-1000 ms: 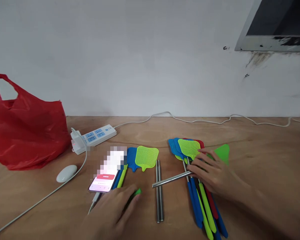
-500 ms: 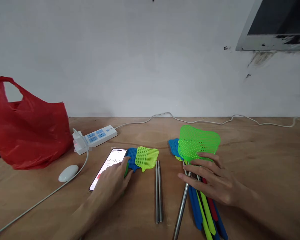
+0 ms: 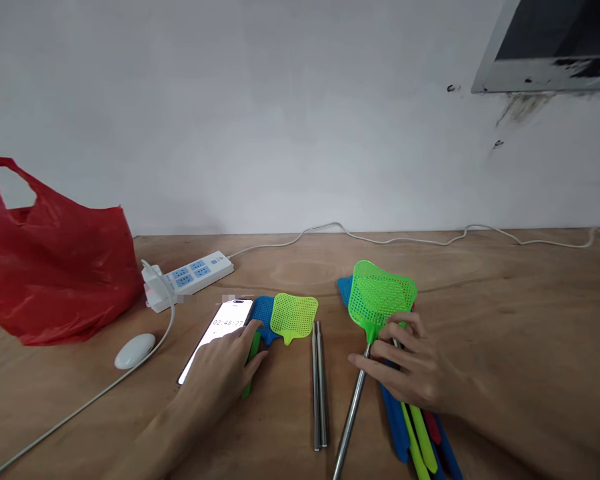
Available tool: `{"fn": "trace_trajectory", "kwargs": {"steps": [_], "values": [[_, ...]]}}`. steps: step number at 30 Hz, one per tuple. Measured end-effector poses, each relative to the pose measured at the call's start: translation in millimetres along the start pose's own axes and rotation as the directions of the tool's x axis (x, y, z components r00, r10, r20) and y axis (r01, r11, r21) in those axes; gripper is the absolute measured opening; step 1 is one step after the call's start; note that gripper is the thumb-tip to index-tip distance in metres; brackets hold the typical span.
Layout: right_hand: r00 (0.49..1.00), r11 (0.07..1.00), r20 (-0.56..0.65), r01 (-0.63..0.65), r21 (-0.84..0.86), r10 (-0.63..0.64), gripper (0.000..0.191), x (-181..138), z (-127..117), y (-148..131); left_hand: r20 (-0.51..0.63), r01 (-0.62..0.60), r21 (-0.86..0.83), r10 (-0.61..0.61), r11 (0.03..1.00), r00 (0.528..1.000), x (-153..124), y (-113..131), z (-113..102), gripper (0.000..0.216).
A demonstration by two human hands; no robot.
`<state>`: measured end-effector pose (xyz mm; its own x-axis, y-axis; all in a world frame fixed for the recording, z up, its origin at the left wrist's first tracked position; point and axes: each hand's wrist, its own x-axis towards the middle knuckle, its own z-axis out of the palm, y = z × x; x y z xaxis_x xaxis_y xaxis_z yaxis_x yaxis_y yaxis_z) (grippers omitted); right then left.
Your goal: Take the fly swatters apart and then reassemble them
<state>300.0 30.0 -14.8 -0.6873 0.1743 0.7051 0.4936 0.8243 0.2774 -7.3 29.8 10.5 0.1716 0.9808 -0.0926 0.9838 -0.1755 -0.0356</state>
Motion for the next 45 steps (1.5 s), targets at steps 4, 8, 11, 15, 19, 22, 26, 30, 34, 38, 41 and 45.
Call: {"fn": "trace_trajectory", "kwargs": {"steps": [4, 8, 11, 15, 19, 22, 26, 30, 34, 38, 41, 45], "values": [[0.987, 0.987, 0.008, -0.162, -0.001, 0.162, 0.028, 3.5, -3.0, -3.6, -0.034, -0.011, -0.012, 0.011, 1.000, 0.999, -0.6, -0.8, -2.5, 0.029], [0.905, 0.861, 0.096, -0.425, 0.279, 0.415, 0.022, 12.8, -10.9, -12.8, -0.118, -0.100, -0.110, 0.087, 0.989, 0.989, -0.6, -0.8, -3.1, 0.027], [0.745, 0.571, 0.213, -0.634, 0.521, 0.632, 0.017, 17.3, -13.9, -19.2, -0.194, -0.197, -0.194, 0.159, 0.961, 0.968, 0.4, 0.5, -0.8, 0.027], [0.496, 0.040, 0.439, -0.696, 0.717, 0.749, 0.026, 23.1, -12.2, -22.3, -0.294, -0.291, -0.266, 0.210, 0.919, 0.932, 2.4, 0.9, 4.0, 0.024], [0.420, -0.360, 0.690, -0.628, 0.690, 0.589, 0.027, 29.6, -10.5, -21.1, -0.437, -0.370, -0.290, 0.222, 0.883, 0.872, 3.3, -1.2, 5.1, 0.025], [0.441, -0.487, 0.787, -0.620, 0.615, 0.431, 0.025, 30.7, -10.7, -19.5, -0.539, -0.436, -0.316, 0.219, 0.843, 0.813, 4.8, -1.7, 3.6, 0.037], [0.439, -0.546, 0.841, -0.641, 0.539, 0.316, 0.027, 28.6, -12.3, -18.8, -0.582, -0.485, -0.337, 0.226, 0.807, 0.781, 7.7, -0.8, 2.4, 0.051], [0.408, -0.611, 0.890, -0.656, 0.442, 0.205, 0.028, 26.9, -13.4, -20.3, -0.591, -0.619, -0.113, 0.448, 0.777, 0.671, 10.5, -6.0, 1.9, 0.059], [0.373, -0.605, 0.917, -0.702, 0.377, 0.140, 0.037, 25.3, -13.6, -22.5, -0.552, -0.685, 0.012, 0.576, 0.729, 0.603, 12.4, -15.5, -6.0, 0.060], [0.351, -0.504, 0.932, -0.791, 0.348, 0.091, 0.041, 27.7, -16.7, -24.2, -0.522, -0.792, -0.117, 0.641, 0.599, 0.562, 12.1, -15.5, -13.7, 0.050], [0.330, -0.347, 0.935, -0.868, 0.355, 0.130, 0.039, 35.6, -21.2, -27.3, -0.484, -0.755, -0.378, 0.581, 0.535, 0.654, 9.5, -7.8, -11.5, 0.022], [0.455, 0.130, 0.821, -0.890, 0.438, 0.345, 0.032, 43.6, -25.0, -33.4, -0.160, -0.343, -0.820, 0.391, 0.458, 0.906, 7.4, -1.8, -6.6, 0.031]]}}
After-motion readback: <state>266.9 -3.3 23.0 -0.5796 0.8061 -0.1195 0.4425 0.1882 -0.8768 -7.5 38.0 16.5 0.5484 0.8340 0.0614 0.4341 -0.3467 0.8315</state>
